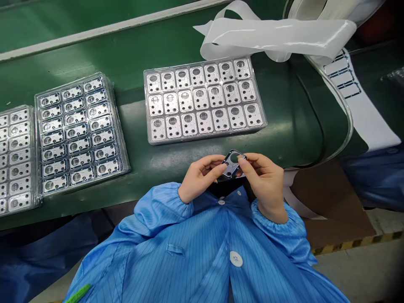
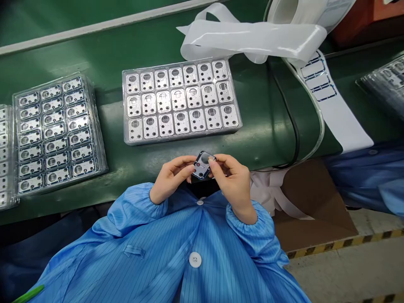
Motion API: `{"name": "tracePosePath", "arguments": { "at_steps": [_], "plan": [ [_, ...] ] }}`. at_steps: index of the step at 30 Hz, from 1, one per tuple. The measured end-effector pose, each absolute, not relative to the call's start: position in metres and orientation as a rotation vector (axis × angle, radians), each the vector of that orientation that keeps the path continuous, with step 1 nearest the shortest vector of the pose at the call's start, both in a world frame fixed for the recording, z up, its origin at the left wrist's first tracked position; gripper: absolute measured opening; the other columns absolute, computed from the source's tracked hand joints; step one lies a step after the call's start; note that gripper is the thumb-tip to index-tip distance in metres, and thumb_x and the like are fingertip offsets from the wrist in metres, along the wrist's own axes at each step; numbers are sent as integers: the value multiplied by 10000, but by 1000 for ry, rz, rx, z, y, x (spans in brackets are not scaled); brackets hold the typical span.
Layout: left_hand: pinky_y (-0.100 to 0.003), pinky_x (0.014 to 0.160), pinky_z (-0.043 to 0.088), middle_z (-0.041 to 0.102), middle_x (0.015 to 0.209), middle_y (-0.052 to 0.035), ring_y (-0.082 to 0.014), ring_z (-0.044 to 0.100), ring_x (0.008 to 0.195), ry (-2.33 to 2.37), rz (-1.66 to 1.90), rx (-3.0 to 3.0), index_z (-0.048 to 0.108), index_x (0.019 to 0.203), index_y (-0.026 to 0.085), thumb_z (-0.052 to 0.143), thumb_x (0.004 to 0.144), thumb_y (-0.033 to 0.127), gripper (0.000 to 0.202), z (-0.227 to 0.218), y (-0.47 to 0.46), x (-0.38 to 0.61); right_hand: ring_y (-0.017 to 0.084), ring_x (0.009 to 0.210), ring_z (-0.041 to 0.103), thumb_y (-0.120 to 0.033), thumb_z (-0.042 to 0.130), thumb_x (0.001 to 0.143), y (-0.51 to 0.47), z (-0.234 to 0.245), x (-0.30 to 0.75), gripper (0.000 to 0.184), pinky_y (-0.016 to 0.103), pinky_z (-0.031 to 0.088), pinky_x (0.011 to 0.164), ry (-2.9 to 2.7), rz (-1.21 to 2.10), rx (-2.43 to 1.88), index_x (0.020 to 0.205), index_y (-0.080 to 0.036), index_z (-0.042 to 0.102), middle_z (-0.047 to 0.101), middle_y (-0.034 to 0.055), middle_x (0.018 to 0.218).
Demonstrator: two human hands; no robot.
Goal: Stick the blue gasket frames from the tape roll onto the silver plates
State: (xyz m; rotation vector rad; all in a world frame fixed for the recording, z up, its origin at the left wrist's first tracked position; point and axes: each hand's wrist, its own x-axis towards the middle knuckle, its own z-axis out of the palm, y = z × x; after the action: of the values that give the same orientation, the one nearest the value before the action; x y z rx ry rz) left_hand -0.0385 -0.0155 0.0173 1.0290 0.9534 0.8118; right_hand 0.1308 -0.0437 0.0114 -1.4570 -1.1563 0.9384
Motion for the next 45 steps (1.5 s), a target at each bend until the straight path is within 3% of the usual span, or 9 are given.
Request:
{"name": "tracePosePath", "arguments": {
  "at_steps": [3,9,15,28,32,36,40,45],
  "plan": [
    [-213,580,491,714,910,-60,-114,607,690,955,839,1016,711,1071,153,730,774,523,474,18,-13,-39,121,555,635,-334,685,858,-46,18,130,138,233,535,532,-1311,939,-1485,888,-203,714,697,-9,687],
    [-209,531,413,623,664,-1,-77,501,564,978,824,1021,675,758,138,719,774,538,403,17,-12,-39,107,542,620,-274,635,866,-49,24,127,110,222,519,528,-1474,1005,-1424,861,-194,710,713,-3,711],
    [-215,532,382,598,647,6,-70,465,547,965,807,990,633,695,138,698,789,532,410,16,-12,-41,105,565,618,-271,634,872,-50,22,127,104,212,509,536,-1468,1067,-1393,846,-193,698,707,-5,719],
    [-231,600,428,584,643,8,-84,501,588,940,838,984,599,687,147,686,774,590,460,13,-17,-37,113,543,588,-429,613,912,-49,11,122,281,198,465,489,-1462,1056,-1384,765,-204,693,658,-3,646],
    [-241,637,461,638,702,-20,-107,556,643,1003,889,1031,631,732,144,682,779,593,454,19,-15,-43,118,566,607,-457,577,939,-49,4,121,278,196,487,507,-1444,1080,-1331,907,-210,701,661,-6,658],
    [-248,707,487,673,748,-34,-129,598,718,1206,1086,1274,678,792,144,658,839,493,353,41,7,-75,117,571,635,-455,577,942,-50,0,125,294,212,540,561,-1443,1115,-1209,1097,-222,665,682,-12,705],
    [-239,701,476,686,801,-22,-129,598,727,1467,1273,1511,699,963,154,654,848,402,277,60,45,-123,111,585,628,-420,570,952,-52,-1,134,233,208,540,568,-1401,998,-1291,999,-236,703,676,-9,709],
    [-294,787,480,704,861,-49,-172,603,796,1803,1053,1832,692,906,159,562,893,331,216,54,83,-157,123,616,634,-418,570,952,-64,-4,154,225,218,546,589,-1351,963,-1371,969,-255,723,679,-7,709]
  ]
}}
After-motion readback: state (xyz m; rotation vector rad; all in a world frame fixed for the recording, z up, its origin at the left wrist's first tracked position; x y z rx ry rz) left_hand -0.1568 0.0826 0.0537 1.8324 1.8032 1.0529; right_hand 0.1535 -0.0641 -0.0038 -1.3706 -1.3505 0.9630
